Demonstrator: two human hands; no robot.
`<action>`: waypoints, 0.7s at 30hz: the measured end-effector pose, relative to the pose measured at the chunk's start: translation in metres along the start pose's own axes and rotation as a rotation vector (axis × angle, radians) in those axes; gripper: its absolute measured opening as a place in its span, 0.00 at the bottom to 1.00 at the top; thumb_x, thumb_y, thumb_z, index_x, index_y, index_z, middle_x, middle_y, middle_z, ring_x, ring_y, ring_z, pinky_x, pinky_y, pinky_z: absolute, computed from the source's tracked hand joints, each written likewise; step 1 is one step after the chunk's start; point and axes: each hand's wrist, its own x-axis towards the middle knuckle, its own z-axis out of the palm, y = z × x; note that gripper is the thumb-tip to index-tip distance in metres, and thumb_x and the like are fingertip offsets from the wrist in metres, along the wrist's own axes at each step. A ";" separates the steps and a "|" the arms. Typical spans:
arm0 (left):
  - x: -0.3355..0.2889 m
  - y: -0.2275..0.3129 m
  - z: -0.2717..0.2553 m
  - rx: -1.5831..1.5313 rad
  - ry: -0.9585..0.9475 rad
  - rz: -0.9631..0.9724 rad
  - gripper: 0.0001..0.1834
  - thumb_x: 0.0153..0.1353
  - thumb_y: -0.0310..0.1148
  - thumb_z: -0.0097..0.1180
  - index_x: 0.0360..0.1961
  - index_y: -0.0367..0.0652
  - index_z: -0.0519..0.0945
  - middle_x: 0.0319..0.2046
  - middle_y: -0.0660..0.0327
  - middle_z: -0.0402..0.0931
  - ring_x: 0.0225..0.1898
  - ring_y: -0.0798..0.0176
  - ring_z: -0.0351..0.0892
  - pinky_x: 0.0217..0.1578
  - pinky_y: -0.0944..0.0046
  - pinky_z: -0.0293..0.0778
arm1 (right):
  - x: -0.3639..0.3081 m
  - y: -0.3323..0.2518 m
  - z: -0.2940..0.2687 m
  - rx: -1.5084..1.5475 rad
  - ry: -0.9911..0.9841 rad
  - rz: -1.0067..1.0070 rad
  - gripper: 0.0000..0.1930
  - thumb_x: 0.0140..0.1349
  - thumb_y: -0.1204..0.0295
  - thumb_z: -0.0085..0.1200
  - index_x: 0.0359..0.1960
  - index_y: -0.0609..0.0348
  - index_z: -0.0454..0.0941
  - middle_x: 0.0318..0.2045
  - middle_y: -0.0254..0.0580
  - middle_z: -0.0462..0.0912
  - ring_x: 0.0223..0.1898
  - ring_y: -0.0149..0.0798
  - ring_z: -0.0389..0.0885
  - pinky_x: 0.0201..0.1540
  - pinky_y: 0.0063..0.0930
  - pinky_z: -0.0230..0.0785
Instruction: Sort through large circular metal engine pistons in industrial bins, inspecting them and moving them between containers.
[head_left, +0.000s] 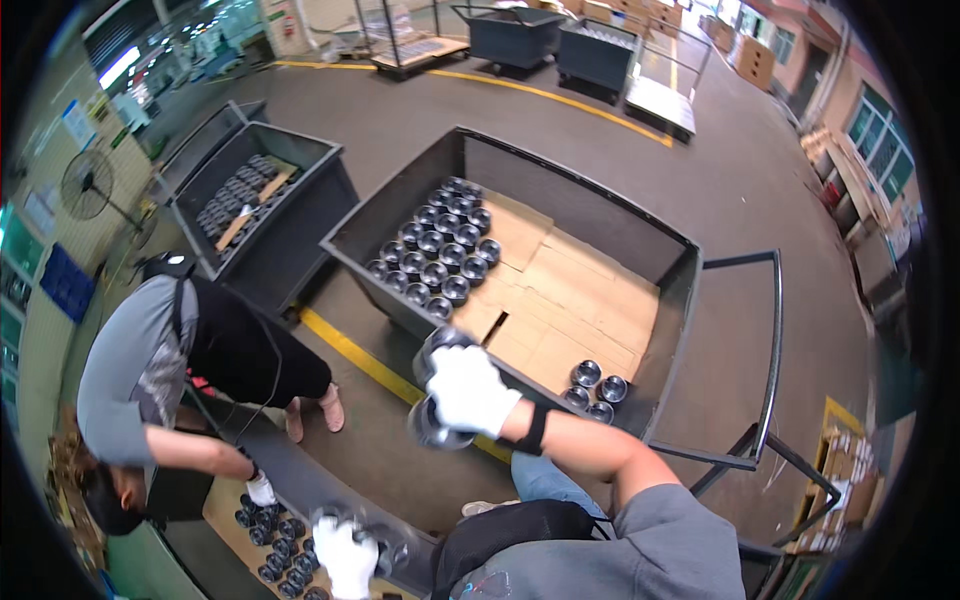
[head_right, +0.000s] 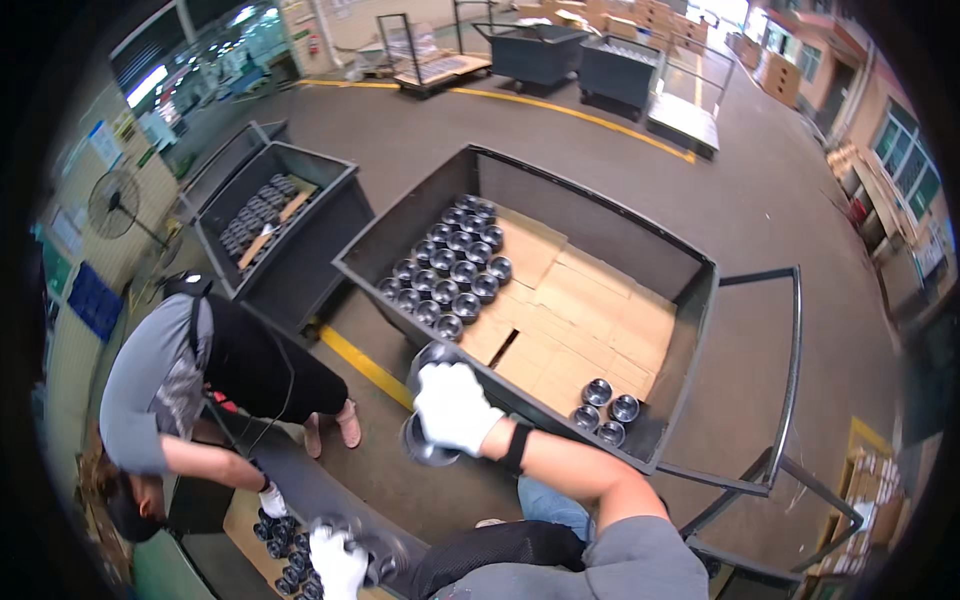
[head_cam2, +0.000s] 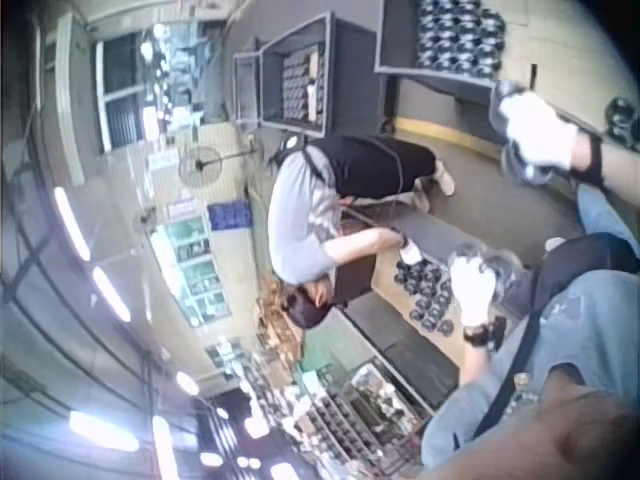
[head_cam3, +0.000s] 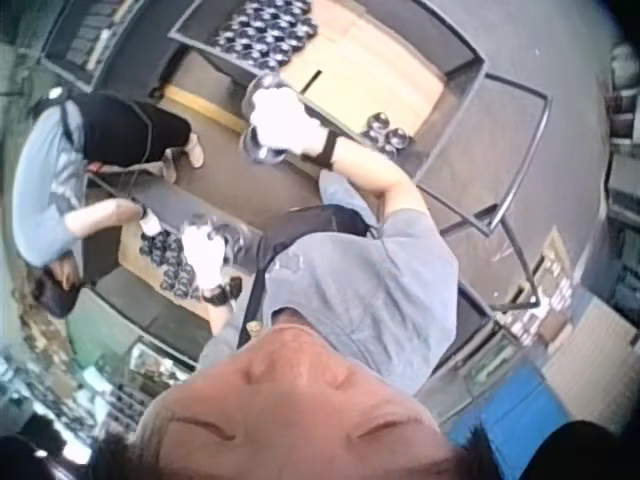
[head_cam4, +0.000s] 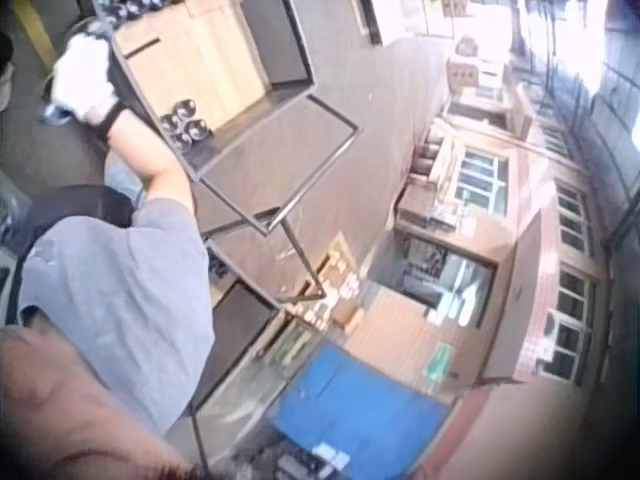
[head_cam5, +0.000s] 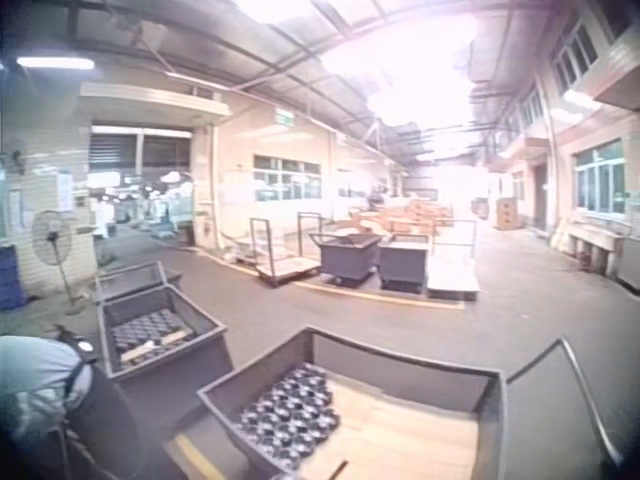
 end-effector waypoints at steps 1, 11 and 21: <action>0.038 0.017 0.009 -0.029 -0.051 0.015 0.08 0.38 0.27 0.59 0.25 0.46 0.81 0.38 0.48 0.78 0.42 0.37 0.77 0.43 0.43 0.75 | -0.003 0.041 -0.008 -0.071 -0.003 0.076 0.10 0.49 0.66 0.55 0.24 0.59 0.85 0.30 0.54 0.80 0.32 0.51 0.79 0.33 0.46 0.69; 0.379 0.199 0.243 -0.113 -0.360 0.713 0.07 0.44 0.33 0.60 0.25 0.44 0.83 0.30 0.54 0.75 0.35 0.48 0.76 0.32 0.49 0.75 | -0.056 0.336 0.095 -0.261 -0.321 0.669 0.12 0.57 0.64 0.54 0.30 0.56 0.88 0.39 0.49 0.79 0.42 0.48 0.77 0.42 0.44 0.65; 0.351 0.241 0.564 -0.071 -1.035 0.330 0.15 0.62 0.33 0.48 0.47 0.37 0.76 0.51 0.42 0.73 0.50 0.38 0.74 0.53 0.42 0.73 | -0.121 0.356 0.309 0.318 -0.083 1.205 0.13 0.58 0.73 0.48 0.43 0.65 0.76 0.35 0.61 0.81 0.39 0.59 0.80 0.45 0.49 0.73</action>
